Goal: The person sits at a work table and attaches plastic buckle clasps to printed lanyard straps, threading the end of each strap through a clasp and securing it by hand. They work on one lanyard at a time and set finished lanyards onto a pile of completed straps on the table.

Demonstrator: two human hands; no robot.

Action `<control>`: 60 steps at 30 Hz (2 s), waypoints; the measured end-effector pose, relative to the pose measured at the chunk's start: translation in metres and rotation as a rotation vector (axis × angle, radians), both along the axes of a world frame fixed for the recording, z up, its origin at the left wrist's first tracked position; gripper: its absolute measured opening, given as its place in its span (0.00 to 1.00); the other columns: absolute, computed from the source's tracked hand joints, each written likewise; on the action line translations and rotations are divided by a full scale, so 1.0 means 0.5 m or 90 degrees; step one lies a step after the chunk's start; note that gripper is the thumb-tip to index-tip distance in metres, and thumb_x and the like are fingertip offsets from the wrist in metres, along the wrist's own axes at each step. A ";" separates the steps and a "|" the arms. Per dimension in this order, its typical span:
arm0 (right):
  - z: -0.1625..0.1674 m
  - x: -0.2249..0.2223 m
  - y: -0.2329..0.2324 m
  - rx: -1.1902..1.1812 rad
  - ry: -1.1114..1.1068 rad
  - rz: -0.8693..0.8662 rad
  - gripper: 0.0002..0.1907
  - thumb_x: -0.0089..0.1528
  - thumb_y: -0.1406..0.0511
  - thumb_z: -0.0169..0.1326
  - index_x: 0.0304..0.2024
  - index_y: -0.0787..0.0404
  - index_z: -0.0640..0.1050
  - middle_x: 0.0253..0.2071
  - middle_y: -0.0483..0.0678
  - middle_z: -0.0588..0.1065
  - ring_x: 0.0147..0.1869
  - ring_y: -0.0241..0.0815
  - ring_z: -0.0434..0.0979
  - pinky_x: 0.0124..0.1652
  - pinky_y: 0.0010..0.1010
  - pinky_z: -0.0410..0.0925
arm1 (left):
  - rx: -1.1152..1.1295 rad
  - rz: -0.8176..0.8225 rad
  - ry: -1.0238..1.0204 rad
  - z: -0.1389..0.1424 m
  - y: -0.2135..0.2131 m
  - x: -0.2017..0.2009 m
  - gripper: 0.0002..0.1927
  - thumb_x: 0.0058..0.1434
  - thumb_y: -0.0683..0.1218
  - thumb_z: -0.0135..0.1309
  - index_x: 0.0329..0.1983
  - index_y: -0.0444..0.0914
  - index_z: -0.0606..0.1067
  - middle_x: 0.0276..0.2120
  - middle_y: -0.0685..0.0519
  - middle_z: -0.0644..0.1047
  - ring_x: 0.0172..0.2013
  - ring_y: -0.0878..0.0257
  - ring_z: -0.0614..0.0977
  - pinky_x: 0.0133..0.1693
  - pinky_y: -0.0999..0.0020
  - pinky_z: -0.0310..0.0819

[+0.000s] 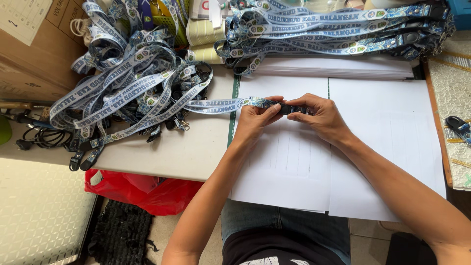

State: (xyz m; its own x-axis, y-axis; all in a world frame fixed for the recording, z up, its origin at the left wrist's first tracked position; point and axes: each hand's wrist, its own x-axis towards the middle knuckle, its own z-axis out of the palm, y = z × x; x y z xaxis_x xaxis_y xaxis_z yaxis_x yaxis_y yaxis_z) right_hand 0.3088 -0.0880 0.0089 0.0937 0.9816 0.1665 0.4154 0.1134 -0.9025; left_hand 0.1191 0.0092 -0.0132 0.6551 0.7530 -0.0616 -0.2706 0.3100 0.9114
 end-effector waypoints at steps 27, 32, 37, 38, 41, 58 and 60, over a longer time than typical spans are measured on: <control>0.018 0.040 0.006 -0.126 0.525 0.033 0.51 0.69 0.36 0.19 0.62 0.71 0.73 0.45 0.58 0.80 0.49 0.52 0.82 0.59 0.38 0.68 | -0.069 0.047 -0.041 0.032 0.000 -0.002 0.16 0.66 0.39 0.52 0.56 0.30 0.74 0.51 0.42 0.80 0.50 0.59 0.84 0.53 0.67 0.76; 0.017 0.040 0.008 -0.123 0.524 0.026 0.50 0.70 0.37 0.20 0.61 0.71 0.74 0.43 0.56 0.80 0.49 0.50 0.81 0.59 0.38 0.69 | -0.118 0.036 -0.078 0.028 0.004 -0.010 0.24 0.73 0.52 0.42 0.57 0.28 0.73 0.50 0.38 0.80 0.51 0.54 0.83 0.55 0.63 0.76; 0.017 0.039 0.008 -0.128 0.513 0.025 0.49 0.70 0.38 0.20 0.61 0.70 0.74 0.43 0.54 0.80 0.49 0.49 0.81 0.58 0.38 0.69 | -0.174 0.017 -0.098 0.039 0.011 -0.015 0.40 0.73 0.64 0.23 0.60 0.27 0.72 0.51 0.36 0.80 0.55 0.52 0.81 0.60 0.61 0.72; 0.017 0.038 0.007 -0.129 0.509 0.029 0.49 0.70 0.38 0.19 0.61 0.70 0.74 0.42 0.54 0.80 0.49 0.49 0.81 0.58 0.38 0.69 | -0.184 0.020 -0.105 0.041 0.011 -0.016 0.42 0.73 0.66 0.22 0.59 0.27 0.72 0.51 0.35 0.79 0.55 0.51 0.81 0.61 0.60 0.72; 0.018 0.036 0.006 -0.127 0.512 0.028 0.49 0.70 0.38 0.20 0.60 0.70 0.75 0.42 0.54 0.79 0.48 0.50 0.81 0.58 0.38 0.68 | -0.210 0.022 -0.124 0.049 0.005 -0.023 0.47 0.70 0.70 0.18 0.59 0.26 0.72 0.51 0.34 0.79 0.55 0.50 0.81 0.63 0.59 0.73; 0.031 0.029 0.004 -0.141 0.474 0.009 0.49 0.69 0.38 0.17 0.60 0.69 0.75 0.40 0.54 0.80 0.48 0.49 0.82 0.59 0.38 0.68 | -0.214 0.023 -0.129 0.061 -0.001 -0.028 0.51 0.68 0.72 0.17 0.58 0.26 0.73 0.50 0.34 0.80 0.54 0.50 0.81 0.63 0.60 0.73; 0.032 0.030 0.004 -0.139 0.479 0.013 0.49 0.69 0.38 0.17 0.60 0.69 0.75 0.40 0.54 0.80 0.48 0.49 0.82 0.59 0.39 0.68 | -0.207 0.022 -0.122 0.056 0.000 -0.029 0.51 0.68 0.72 0.15 0.59 0.26 0.73 0.51 0.34 0.80 0.55 0.51 0.81 0.63 0.60 0.73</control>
